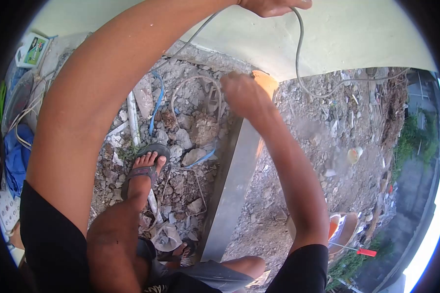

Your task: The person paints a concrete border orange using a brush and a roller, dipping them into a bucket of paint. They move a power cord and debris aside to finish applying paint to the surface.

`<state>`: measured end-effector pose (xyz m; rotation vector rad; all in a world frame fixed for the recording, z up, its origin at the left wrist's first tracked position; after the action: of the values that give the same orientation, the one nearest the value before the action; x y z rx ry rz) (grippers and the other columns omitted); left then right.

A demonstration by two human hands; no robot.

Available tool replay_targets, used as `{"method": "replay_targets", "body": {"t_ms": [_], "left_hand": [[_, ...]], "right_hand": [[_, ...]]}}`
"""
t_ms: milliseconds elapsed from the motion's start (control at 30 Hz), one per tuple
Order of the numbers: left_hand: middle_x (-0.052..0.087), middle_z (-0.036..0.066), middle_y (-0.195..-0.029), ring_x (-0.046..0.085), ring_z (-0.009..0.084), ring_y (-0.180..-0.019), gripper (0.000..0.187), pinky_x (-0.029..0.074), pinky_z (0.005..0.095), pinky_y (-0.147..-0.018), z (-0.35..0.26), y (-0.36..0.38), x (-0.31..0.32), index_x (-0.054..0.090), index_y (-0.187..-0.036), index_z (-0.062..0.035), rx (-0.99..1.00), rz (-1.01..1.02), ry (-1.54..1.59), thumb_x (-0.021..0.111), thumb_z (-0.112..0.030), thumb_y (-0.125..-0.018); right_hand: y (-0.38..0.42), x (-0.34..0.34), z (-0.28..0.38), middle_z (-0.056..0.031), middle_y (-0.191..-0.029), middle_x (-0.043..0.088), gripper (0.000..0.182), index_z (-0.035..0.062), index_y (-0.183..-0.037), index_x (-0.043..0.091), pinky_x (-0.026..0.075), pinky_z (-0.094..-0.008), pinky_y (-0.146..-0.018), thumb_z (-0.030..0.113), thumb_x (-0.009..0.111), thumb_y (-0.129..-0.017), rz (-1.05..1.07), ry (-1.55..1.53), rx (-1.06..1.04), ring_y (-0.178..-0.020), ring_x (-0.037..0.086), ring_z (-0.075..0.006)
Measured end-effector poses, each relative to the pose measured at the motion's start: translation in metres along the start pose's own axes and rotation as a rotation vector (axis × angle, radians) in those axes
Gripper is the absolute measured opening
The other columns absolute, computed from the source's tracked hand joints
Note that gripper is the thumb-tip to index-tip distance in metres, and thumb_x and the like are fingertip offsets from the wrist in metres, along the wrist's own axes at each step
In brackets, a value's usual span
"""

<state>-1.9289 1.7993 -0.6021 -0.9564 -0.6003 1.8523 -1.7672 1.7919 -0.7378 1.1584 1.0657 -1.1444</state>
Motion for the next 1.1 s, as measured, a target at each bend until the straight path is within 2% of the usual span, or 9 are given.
{"method": "replay_targets", "body": {"t_ms": [33, 167, 500, 600, 800, 933, 1000, 1067, 1100], "left_hand": [[0.039, 0.014, -0.153, 0.030, 0.0279, -0.146, 0.023, 0.017, 0.0476, -0.124, 0.001, 0.003, -0.002, 0.068, -0.093, -0.0131, -0.018, -0.004, -0.008, 0.063, -0.033, -0.083], [0.037, 0.013, -0.155, 0.027, 0.0270, -0.147, 0.025, 0.015, 0.0468, -0.125, 0.001, 0.000, 0.004, 0.067, -0.098, -0.0129, -0.018, 0.005, 0.023, 0.060, -0.034, -0.086], [0.037, 0.012, -0.154, 0.027, 0.0264, -0.147, 0.019, 0.015, 0.0459, -0.126, 0.003, 0.001, 0.002, 0.066, -0.093, -0.0146, -0.016, 0.046, 0.071, 0.061, -0.031, -0.086], [0.037, 0.012, -0.154, 0.028, 0.0267, -0.147, 0.018, 0.015, 0.0459, -0.126, 0.001, 0.001, 0.003, 0.065, -0.092, -0.0146, -0.020, 0.021, 0.068, 0.061, -0.031, -0.086], [0.038, 0.011, -0.154, 0.028, 0.0263, -0.147, 0.017, 0.016, 0.0459, -0.126, 0.000, -0.001, -0.001, 0.065, -0.092, -0.0148, -0.025, 0.024, 0.026, 0.062, -0.030, -0.086], [0.037, 0.011, -0.154, 0.028, 0.0259, -0.147, 0.017, 0.016, 0.0460, -0.126, 0.001, 0.000, 0.000, 0.066, -0.093, -0.0150, -0.030, 0.033, 0.061, 0.063, -0.030, -0.086], [0.037, 0.011, -0.154, 0.028, 0.0259, -0.147, 0.018, 0.015, 0.0461, -0.126, 0.001, 0.001, 0.000, 0.066, -0.094, -0.0152, -0.029, 0.036, 0.034, 0.063, -0.031, -0.086], [0.037, 0.011, -0.153, 0.028, 0.0259, -0.147, 0.018, 0.015, 0.0462, -0.126, -0.003, 0.002, 0.003, 0.066, -0.094, -0.0153, -0.026, 0.038, 0.012, 0.064, -0.031, -0.085], [0.037, 0.011, -0.153, 0.027, 0.0259, -0.147, 0.019, 0.015, 0.0464, -0.126, -0.005, 0.004, 0.004, 0.067, -0.095, -0.0155, -0.046, 0.013, 0.005, 0.064, -0.031, -0.085]], "right_hand": [[0.005, 0.023, 0.008, -0.0189, -0.090, 0.064, 0.018, -0.0014, -0.091, 0.064, 0.059, -0.0414, -0.078, -0.009, 0.054, -0.078, -0.039, 0.066, -0.127, -0.089, 0.068, -0.0361], [0.029, 0.049, 0.050, -0.0170, -0.091, 0.061, 0.011, 0.0008, -0.092, 0.061, 0.060, -0.0421, -0.071, 0.001, 0.059, -0.081, -0.024, 0.158, -0.037, -0.086, 0.066, -0.0349], [0.010, 0.084, 0.000, -0.0154, -0.091, 0.060, 0.011, 0.0028, -0.091, 0.058, 0.056, -0.0438, -0.071, 0.002, 0.059, -0.081, -0.162, 0.127, 0.038, -0.084, 0.064, -0.0352], [0.004, 0.097, -0.012, -0.0161, -0.093, 0.061, 0.010, 0.0027, -0.092, 0.059, 0.056, -0.0445, -0.072, 0.002, 0.058, -0.083, -0.076, 0.150, 0.181, -0.083, 0.065, -0.0358], [-0.009, 0.086, -0.001, -0.0205, -0.100, 0.063, 0.013, -0.0014, -0.097, 0.059, 0.059, -0.0416, -0.072, 0.003, 0.059, -0.085, -0.066, 0.148, 0.131, -0.088, 0.067, -0.0362], [0.010, 0.084, 0.023, -0.0207, -0.090, 0.067, 0.009, -0.0001, -0.090, 0.064, 0.059, -0.0407, -0.072, 0.003, 0.058, -0.085, 0.156, 0.105, 0.176, -0.084, 0.070, -0.0335], [0.022, 0.077, 0.043, -0.0207, -0.082, 0.068, 0.007, 0.0011, -0.084, 0.066, 0.058, -0.0419, -0.072, 0.003, 0.061, -0.080, 0.152, 0.042, 0.181, -0.079, 0.071, -0.0350], [0.020, 0.054, 0.061, -0.0285, -0.086, 0.067, 0.014, -0.0054, -0.083, 0.066, 0.056, -0.0466, -0.081, 0.002, 0.060, -0.073, 0.326, -0.159, 0.190, -0.086, 0.069, -0.0425], [0.012, 0.047, 0.054, -0.0312, -0.088, 0.068, 0.018, -0.0076, -0.084, 0.067, 0.056, -0.0459, -0.083, 0.003, 0.061, -0.071, 0.395, -0.232, 0.311, -0.089, 0.069, -0.0430]]}}
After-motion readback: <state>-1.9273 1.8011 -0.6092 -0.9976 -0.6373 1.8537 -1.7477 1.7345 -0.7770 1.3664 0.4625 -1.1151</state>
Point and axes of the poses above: each hand's wrist, its own y-axis away from the middle knuckle, its own x-axis out of the palm, z = x × y, the point moved 4 cm from there along -y, towards the middle knuckle
